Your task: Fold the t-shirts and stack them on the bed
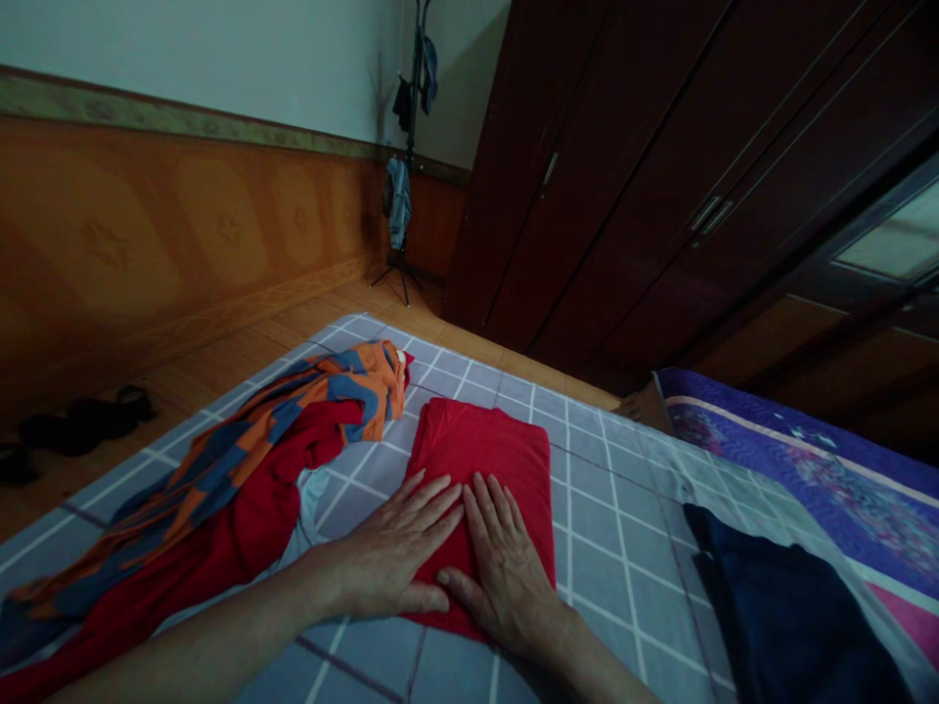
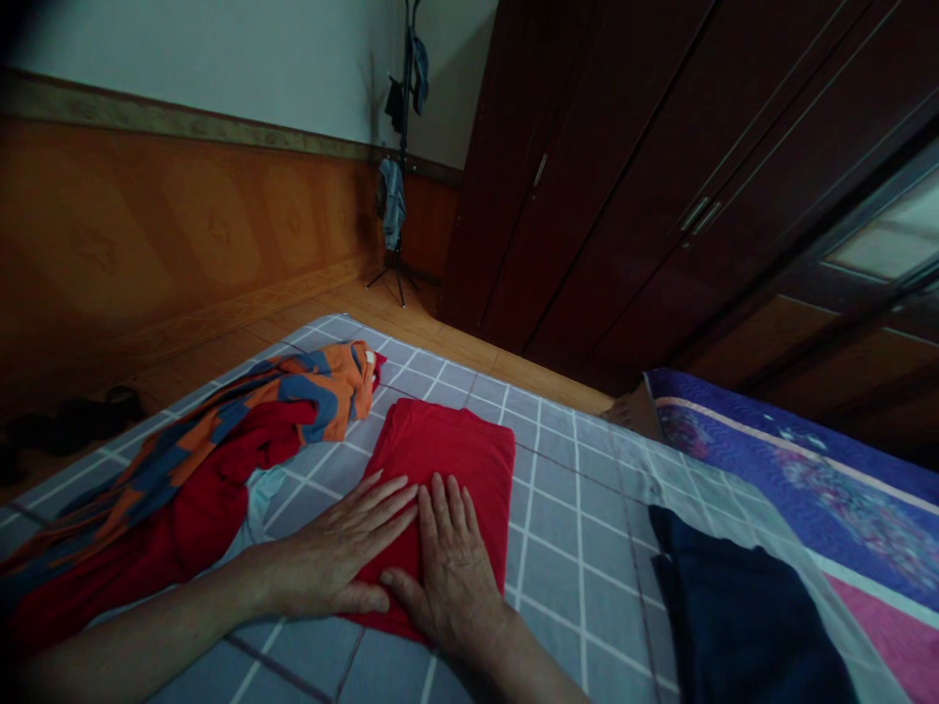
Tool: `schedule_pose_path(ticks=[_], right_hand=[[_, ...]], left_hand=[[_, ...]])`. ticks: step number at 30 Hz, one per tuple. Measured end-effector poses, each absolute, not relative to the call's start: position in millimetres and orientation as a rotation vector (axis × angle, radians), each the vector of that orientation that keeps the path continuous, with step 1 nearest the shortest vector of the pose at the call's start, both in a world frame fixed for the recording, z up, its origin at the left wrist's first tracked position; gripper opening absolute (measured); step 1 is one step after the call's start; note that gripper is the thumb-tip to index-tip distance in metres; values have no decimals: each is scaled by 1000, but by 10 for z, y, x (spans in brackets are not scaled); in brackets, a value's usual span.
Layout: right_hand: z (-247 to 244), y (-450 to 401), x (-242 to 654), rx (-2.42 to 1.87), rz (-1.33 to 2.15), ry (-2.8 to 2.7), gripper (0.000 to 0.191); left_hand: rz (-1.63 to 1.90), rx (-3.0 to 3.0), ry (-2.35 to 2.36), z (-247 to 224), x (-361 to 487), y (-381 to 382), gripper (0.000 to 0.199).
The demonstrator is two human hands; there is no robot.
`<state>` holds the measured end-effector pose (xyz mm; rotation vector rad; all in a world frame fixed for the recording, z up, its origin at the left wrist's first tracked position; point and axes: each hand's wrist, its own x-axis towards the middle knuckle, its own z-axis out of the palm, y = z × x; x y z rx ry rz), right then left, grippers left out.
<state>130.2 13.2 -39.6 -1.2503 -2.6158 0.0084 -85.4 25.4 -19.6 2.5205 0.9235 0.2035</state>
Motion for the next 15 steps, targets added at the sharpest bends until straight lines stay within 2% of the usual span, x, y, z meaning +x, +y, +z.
schedule_pose_path(ticks=[7, 12, 15], right_hand=[[-395, 139, 1314, -1235, 26, -2619, 87], [-378, 146, 1308, -1292, 55, -2622, 76], [-344, 135, 1277, -1326, 57, -2641, 76]], left_hand=[[166, 2531, 937, -249, -860, 258, 90], [123, 2539, 966, -255, -850, 251, 94], [146, 2555, 970, -266, -851, 248, 92]])
